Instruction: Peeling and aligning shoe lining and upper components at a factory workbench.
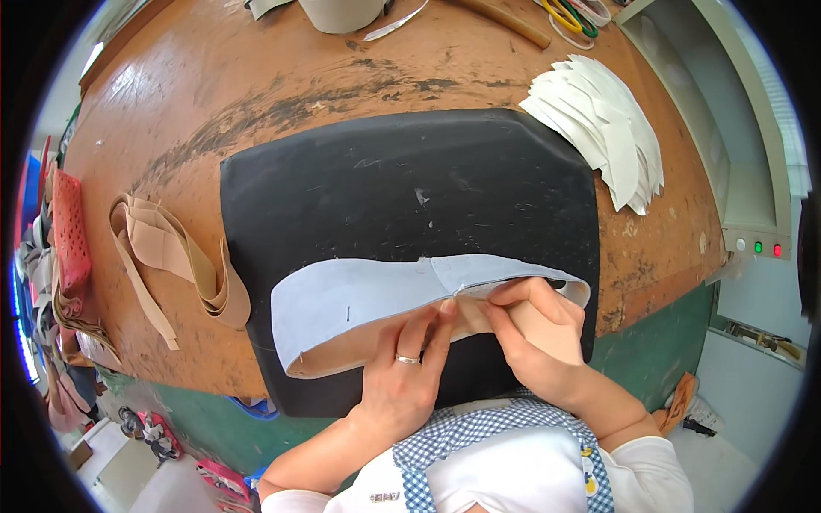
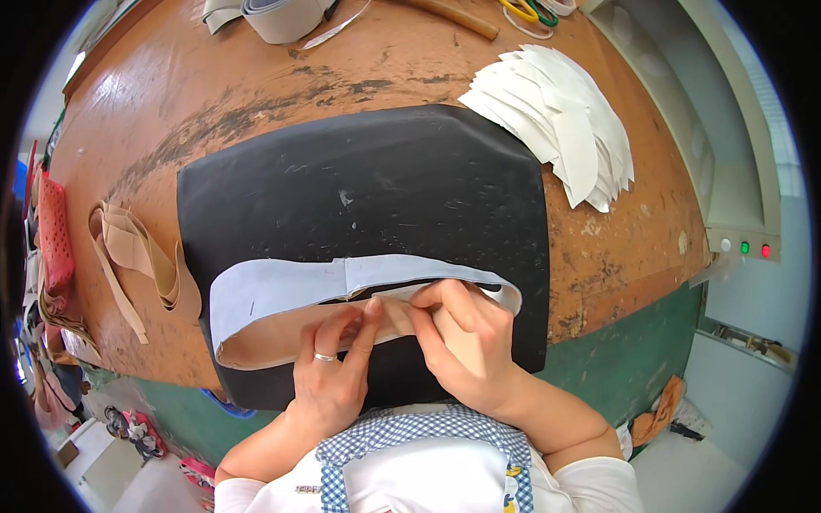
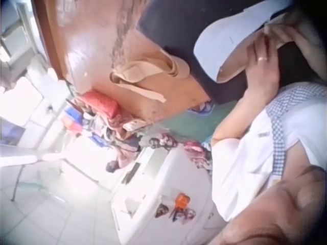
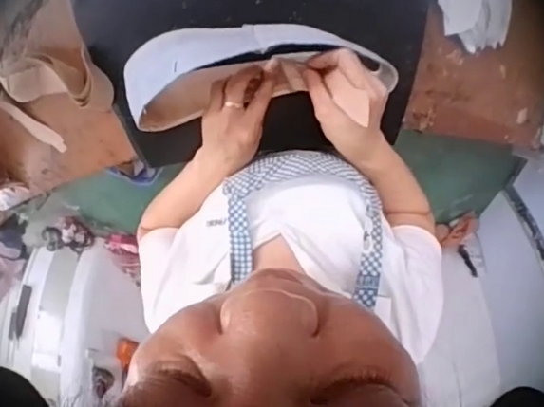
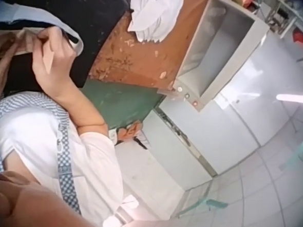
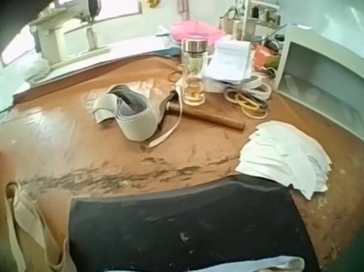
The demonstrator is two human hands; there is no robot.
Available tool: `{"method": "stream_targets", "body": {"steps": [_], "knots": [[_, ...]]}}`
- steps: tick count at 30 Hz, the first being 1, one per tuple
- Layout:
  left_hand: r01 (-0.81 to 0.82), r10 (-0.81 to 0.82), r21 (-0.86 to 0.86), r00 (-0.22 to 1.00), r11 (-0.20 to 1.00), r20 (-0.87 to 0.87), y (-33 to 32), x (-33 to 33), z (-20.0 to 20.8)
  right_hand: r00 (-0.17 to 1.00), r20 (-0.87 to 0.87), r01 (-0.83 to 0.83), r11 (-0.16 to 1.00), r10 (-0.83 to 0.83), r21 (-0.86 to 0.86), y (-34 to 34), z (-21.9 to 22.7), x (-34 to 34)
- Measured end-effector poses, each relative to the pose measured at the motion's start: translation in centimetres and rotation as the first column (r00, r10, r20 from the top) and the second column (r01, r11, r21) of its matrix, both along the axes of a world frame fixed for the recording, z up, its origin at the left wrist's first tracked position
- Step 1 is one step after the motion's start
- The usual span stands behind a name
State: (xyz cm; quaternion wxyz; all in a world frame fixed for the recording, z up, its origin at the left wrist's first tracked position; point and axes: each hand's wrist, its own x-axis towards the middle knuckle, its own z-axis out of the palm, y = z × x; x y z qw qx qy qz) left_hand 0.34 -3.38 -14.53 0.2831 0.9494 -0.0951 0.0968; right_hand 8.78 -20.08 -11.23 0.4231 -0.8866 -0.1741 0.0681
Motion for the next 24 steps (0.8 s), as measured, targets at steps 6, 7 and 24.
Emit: {"method": "stream_targets", "body": {"steps": [6, 7, 24], "knots": [[-0.037, 0.039, 0.035, 0.999, 0.999, -0.036, -0.2, 0.0, 0.5, 0.997, -0.049, 0.062, 0.993, -0.058, 0.102, -0.1, -0.3, 0.4], [-0.017, 0.017, 0.052, 1.0, 0.998, -0.007, 0.0, -0.1, 0.1, 1.0, -0.007, 0.028, 0.994, -0.027, 0.102, -0.2, -0.5, 0.4], [0.083, -0.127, 0.503, 0.99, 0.86, 0.053, -1.7, 0.6, 1.3, 0.972, -0.154, 0.206, 0.961, -0.178, 0.186, -3.7, -0.1, 0.7]]}}
